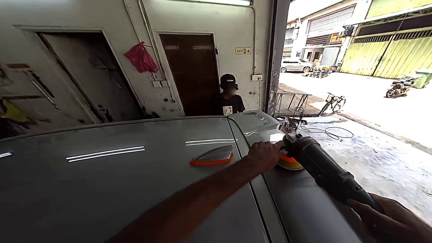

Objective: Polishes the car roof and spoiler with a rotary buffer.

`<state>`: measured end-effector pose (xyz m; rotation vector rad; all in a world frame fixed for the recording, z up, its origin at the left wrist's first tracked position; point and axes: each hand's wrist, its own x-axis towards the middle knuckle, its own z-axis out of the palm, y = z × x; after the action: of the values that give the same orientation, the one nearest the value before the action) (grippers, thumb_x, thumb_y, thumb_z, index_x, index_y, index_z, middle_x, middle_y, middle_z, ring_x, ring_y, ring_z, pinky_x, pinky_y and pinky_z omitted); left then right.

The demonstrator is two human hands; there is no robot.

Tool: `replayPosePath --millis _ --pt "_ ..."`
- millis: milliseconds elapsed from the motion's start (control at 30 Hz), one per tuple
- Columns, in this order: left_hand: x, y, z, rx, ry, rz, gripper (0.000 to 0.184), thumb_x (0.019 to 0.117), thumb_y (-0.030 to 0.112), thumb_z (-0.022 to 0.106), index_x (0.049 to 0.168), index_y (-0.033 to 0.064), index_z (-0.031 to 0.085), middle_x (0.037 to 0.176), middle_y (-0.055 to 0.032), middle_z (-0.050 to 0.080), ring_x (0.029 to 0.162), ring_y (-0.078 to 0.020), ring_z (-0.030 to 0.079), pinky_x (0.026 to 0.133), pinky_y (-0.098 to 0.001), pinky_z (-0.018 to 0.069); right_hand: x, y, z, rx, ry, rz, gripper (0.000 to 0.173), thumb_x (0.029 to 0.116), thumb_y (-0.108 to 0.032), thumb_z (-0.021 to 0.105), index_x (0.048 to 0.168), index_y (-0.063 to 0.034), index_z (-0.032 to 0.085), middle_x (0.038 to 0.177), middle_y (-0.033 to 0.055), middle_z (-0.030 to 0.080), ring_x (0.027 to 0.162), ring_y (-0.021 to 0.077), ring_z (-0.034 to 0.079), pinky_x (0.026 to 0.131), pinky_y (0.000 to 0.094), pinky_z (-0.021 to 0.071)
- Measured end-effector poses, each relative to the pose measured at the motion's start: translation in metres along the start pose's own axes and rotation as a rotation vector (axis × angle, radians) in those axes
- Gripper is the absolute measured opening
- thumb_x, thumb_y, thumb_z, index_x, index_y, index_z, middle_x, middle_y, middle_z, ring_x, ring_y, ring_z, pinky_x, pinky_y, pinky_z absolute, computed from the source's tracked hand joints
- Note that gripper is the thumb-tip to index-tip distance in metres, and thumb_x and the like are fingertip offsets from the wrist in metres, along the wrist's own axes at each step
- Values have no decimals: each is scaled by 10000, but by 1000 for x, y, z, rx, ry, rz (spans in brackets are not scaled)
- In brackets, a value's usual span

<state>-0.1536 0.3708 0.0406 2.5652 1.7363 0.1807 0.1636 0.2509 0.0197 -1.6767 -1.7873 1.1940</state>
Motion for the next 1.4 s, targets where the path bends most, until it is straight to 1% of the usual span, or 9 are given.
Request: replayPosePath --millis 200,433,567,700,800,967,1100,1300,1400 --pt "-31 -23 -4 4 -28 -78 541 1086 544 351 1512 241 488 1016 -145 717 948 -347 705 809 -552 555 5 -11 23 -17 -52 -53 423 1005 -525 549 1064 -110 606 723 74 668 534 227 668 511 422 599" --pt "0 -40 -3 -19 -15 -66 484 1095 511 365 1460 233 522 1045 -165 718 976 -378 705 808 -593 546 42 -13 16 9 -5 -23 454 965 -574 568 996 -125 623 672 71 655 476 218 648 441 389 579" --pt "25 -25 -5 -19 -17 -20 489 1094 509 375 1470 235 525 1114 -174 713 1048 -387 690 849 -601 536 40 -10 -2 10 42 39 382 1008 -463 536 1037 -92 624 674 67 651 489 203 649 455 376 582" --pt "39 -2 -2 -19 -13 33 482 1091 509 387 1446 222 546 1089 -169 715 1018 -382 695 826 -591 540 29 6 -17 15 65 68 383 1023 -452 524 1047 -83 626 665 54 649 485 189 643 455 366 578" --pt "42 12 -2 -2 -41 54 493 1095 504 377 1474 228 528 1130 -164 709 1058 -374 686 847 -580 537 19 15 -23 13 60 64 409 1023 -472 514 1056 -80 625 674 42 642 509 183 651 473 367 584" --pt "39 19 -6 -2 -56 84 479 1091 508 386 1440 219 542 1087 -159 707 1015 -370 693 818 -582 544 11 27 -23 39 54 36 440 1003 -513 548 1049 -82 625 677 51 635 515 205 653 486 394 590" --pt "35 1 -8 -37 -84 99 487 1091 507 392 1456 216 531 1101 -164 714 1039 -380 690 845 -613 532 12 7 -8 38 69 69 377 1022 -445 525 1053 -82 625 670 66 654 490 203 650 457 381 586" --pt "61 -42 -9 -45 -96 32 532 1090 527 367 1522 237 476 1258 -180 680 1179 -404 646 945 -653 490 66 -22 5 25 104 44 394 1052 -439 523 995 -67 637 652 107 646 450 218 629 412 365 565" --pt "68 -63 -7 -58 -86 21 533 1095 515 362 1530 226 465 1274 -193 672 1192 -412 638 964 -654 479 82 -36 10 -16 85 24 410 1067 -437 519 1000 -48 632 651 124 646 445 233 622 407 376 559"
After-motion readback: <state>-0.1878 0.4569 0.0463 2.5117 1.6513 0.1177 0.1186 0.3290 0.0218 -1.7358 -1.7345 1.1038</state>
